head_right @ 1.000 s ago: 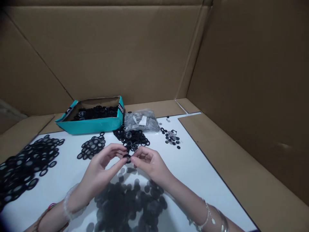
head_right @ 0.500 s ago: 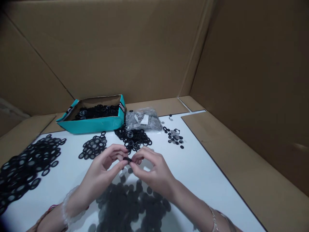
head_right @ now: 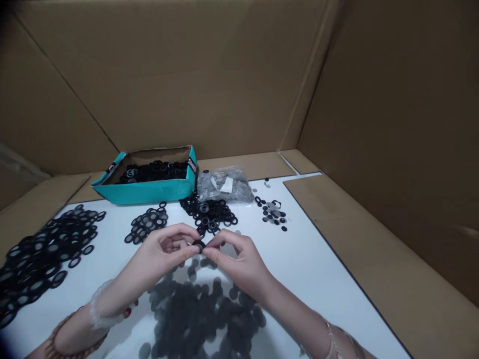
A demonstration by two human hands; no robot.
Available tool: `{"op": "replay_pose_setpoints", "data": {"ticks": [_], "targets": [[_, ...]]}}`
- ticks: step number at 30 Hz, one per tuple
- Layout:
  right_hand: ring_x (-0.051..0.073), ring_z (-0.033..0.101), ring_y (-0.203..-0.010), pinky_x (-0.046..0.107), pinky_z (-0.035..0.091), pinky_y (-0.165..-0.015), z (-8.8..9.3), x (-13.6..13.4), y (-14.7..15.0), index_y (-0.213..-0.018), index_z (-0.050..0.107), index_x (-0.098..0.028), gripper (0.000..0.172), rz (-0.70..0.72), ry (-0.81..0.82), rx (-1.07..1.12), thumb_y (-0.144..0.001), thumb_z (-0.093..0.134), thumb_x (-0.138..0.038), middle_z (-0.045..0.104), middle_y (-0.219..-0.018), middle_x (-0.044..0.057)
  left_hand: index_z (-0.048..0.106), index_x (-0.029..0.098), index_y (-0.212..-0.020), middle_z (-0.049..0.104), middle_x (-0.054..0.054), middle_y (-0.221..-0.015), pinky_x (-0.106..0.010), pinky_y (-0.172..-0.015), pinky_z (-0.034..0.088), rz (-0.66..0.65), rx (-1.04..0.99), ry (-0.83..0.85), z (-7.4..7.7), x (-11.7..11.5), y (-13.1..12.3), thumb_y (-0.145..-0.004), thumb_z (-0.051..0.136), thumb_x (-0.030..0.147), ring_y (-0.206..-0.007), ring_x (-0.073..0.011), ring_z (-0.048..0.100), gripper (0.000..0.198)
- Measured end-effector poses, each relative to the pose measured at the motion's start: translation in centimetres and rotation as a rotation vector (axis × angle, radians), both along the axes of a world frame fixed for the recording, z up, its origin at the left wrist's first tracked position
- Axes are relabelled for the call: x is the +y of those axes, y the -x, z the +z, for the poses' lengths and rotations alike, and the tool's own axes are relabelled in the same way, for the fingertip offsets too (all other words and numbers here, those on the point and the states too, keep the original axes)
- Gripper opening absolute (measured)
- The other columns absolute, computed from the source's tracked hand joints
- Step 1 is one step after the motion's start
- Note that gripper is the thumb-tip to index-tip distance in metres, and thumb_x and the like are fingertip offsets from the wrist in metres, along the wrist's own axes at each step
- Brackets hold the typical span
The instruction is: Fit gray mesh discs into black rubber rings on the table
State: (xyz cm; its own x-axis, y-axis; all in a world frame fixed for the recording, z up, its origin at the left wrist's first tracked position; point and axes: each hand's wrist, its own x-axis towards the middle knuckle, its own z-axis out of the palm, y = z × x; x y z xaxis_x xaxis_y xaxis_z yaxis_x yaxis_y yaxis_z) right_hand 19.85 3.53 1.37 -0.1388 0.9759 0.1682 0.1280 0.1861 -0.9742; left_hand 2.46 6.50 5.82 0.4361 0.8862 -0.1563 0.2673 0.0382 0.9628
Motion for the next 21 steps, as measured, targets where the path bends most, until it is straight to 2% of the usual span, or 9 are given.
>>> {"op": "replay_pose_setpoints", "data": {"ticks": [3, 5, 11, 16, 21], "targets": [[0.015, 0.054, -0.067, 0.026, 0.041, -0.064, 0.0, 0.2, 0.0, -0.069, 0.058, -0.018, 0.017, 0.017, 0.087, 0.065, -0.079, 0.06, -0.031, 0.058, -0.068, 0.001, 0.062, 0.017, -0.089, 0.057, 0.001, -0.067, -0.02, -0.053, 0.04, -0.011, -0.049, 0.132, 0.6, 0.0, -0.1, -0.077, 0.06, 0.029, -0.058, -0.0102, 0.05, 0.017], [0.015, 0.054, -0.065, 0.026, 0.04, -0.063, 0.0, 0.3, 0.1, -0.068, 0.057, -0.018, 0.018, 0.026, 0.124, 0.088, -0.079, 0.06, -0.032, 0.057, -0.066, 0.0, 0.062, 0.016, -0.091, 0.059, 0.0, -0.07, -0.021, -0.056, 0.042, -0.006, -0.071, 0.163, 0.8, 0.0, -0.2, -0.078, 0.059, 0.029, -0.06, -0.0105, 0.052, 0.018], [0.014, 0.051, -0.064, 0.025, 0.04, -0.061, 0.0, 0.2, 0.5, -0.065, 0.053, -0.017, 0.02, 0.017, 0.107, 0.042, -0.078, 0.059, -0.032, 0.054, -0.064, 0.0, 0.059, 0.015, -0.089, 0.058, -0.001, -0.075, -0.021, -0.063, 0.044, 0.027, -0.043, 0.062, -0.3, 0.2, -0.2, -0.071, 0.066, 0.024, -0.071, -0.0129, 0.055, 0.022], [0.015, 0.05, -0.065, 0.025, 0.039, -0.063, -0.3, -0.1, 0.6, -0.064, 0.05, -0.018, 0.019, -0.018, 0.014, -0.02, -0.078, 0.058, -0.028, 0.052, -0.064, -0.001, 0.057, 0.016, -0.088, 0.057, -0.001, -0.076, -0.022, -0.061, 0.043, 0.018, -0.009, -0.03, -0.8, -0.1, 0.0, -0.074, 0.063, 0.026, -0.067, -0.0121, 0.052, 0.019], [0.015, 0.052, -0.068, 0.026, 0.04, -0.065, -0.6, -0.4, 0.5, -0.066, 0.054, -0.017, 0.019, 0.054, 0.027, -0.065, -0.08, 0.057, -0.029, 0.056, -0.067, 0.0, 0.059, 0.016, -0.084, 0.055, 0.002, -0.069, -0.021, -0.054, 0.04, -0.031, 0.035, -0.066, -0.5, -0.6, 0.6, -0.072, 0.063, 0.027, -0.053, -0.0086, 0.045, 0.017]]}}
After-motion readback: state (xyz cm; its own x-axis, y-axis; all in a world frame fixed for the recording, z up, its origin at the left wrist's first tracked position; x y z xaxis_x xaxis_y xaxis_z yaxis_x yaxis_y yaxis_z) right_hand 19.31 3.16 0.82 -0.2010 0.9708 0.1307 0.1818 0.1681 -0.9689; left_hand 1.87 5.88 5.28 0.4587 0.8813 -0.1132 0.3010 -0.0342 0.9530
